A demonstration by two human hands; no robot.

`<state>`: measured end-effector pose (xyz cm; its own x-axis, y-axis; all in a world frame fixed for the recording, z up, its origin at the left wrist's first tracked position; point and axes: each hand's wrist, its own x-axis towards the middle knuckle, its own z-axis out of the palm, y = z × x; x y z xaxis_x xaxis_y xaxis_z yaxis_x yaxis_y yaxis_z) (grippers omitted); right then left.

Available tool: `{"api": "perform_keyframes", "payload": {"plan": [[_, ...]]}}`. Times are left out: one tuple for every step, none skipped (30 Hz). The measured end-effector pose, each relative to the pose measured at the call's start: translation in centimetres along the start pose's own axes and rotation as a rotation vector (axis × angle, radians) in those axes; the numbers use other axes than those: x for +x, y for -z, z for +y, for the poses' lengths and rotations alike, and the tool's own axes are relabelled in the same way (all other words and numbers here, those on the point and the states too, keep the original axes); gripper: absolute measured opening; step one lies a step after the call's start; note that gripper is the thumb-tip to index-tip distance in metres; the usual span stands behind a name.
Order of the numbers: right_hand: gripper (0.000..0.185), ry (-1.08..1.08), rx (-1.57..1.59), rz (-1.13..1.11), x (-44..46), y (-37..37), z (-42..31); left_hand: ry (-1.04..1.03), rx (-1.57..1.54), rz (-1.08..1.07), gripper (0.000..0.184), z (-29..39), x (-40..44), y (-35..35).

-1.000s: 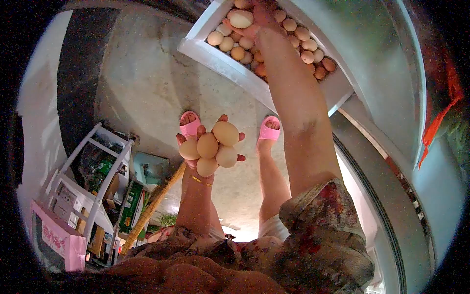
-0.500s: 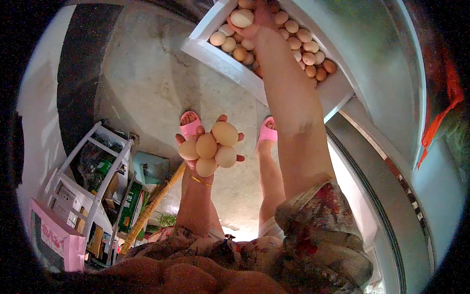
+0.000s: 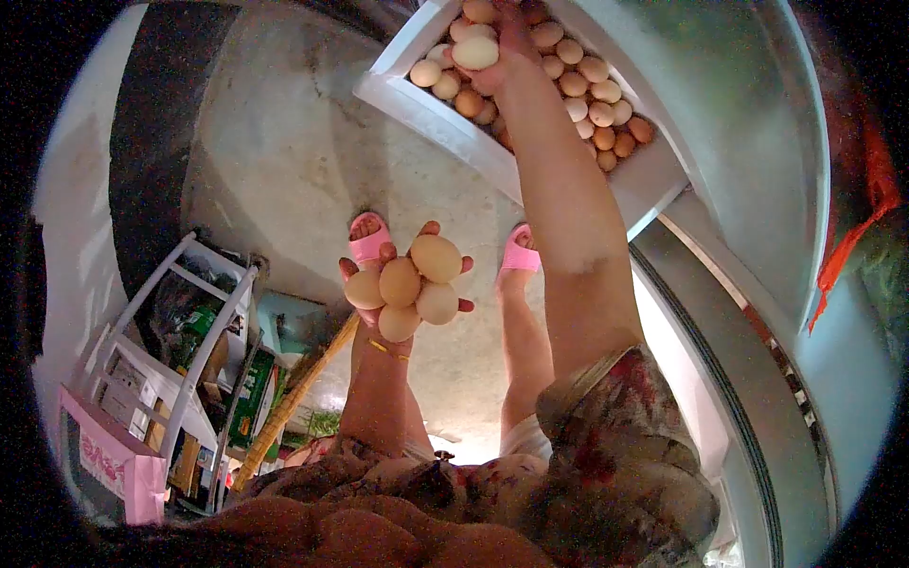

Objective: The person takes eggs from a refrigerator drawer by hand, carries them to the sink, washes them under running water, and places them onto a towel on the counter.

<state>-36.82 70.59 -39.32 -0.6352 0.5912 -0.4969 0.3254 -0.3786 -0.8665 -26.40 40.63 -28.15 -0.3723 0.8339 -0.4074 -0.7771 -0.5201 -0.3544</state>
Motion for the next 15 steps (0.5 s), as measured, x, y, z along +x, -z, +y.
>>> {"api": "perform_keyframes", "payload": {"plan": [[0.049, -0.065, 0.110, -0.033, -0.1, 0.5, 0.1, 0.014, 0.086, -0.018, 0.066, 0.2, 0.3, 0.4], [0.050, -0.129, 0.220, -0.067, -0.2, 1.0, 0.2, 0.029, 0.172, -0.037, 0.061, 0.3, 0.4, 0.8], [0.051, -0.195, 0.331, -0.100, -0.4, 1.4, 0.3, 0.002, 0.140, -0.012, 0.063, 0.2, 0.2, 1.1], [0.052, -0.259, 0.441, -0.133, -0.6, 1.9, 0.2, -0.025, 0.107, 0.012, 0.068, -0.1, 0.3, 0.5], [0.053, -0.324, 0.552, -0.165, -0.8, 2.4, 0.2, -0.051, 0.074, 0.038, 0.075, -0.3, 0.3, 0.2], [0.053, -0.391, 0.449, -0.124, -1.6, 2.8, -0.5, -0.050, 0.074, 0.039, 0.075, -0.3, 0.2, 0.1], [0.052, -0.455, 0.346, -0.084, -2.7, 3.4, -1.4, -0.051, 0.077, 0.056, 0.075, -0.4, 0.2, 0.0], [0.052, -0.519, 0.243, -0.042, -3.5, 3.9, -2.0, -0.053, 0.079, 0.074, 0.075, -0.4, 0.2, 0.0], [0.053, -0.459, 0.071, -0.063, -3.8, 4.5, -2.0, -0.053, 0.081, 0.093, 0.074, -0.4, 0.1, -0.1], [0.055, -0.396, -0.102, -0.083, -4.3, 4.8, -2.3, -0.054, 0.083, 0.111, 0.074, -0.4, 0.1, -0.1], [0.056, -0.332, -0.275, -0.104, -4.7, 4.8, -2.7, -0.054, 0.084, 0.128, 0.074, -0.4, 0.1, -0.1], [0.059, -0.262, -0.375, -0.116, -5.3, 5.1, -3.3, -0.053, 0.085, 0.145, 0.074, -0.4, 0.0, -0.1], [0.062, -0.253, -0.462, -0.165, -5.3, 5.3, -3.6, -0.052, 0.086, 0.162, 0.074, -0.4, 0.0, -0.1], [0.064, -0.243, -0.549, -0.216, -5.3, 5.4, -3.8, -0.052, 0.087, 0.179, 0.074, -0.4, -0.1, -0.1], [0.067, -0.231, -0.637, -0.267, -5.2, 5.5, -4.1, -0.052, 0.088, 0.195, 0.073, -0.3, -0.1, -0.1]]}}
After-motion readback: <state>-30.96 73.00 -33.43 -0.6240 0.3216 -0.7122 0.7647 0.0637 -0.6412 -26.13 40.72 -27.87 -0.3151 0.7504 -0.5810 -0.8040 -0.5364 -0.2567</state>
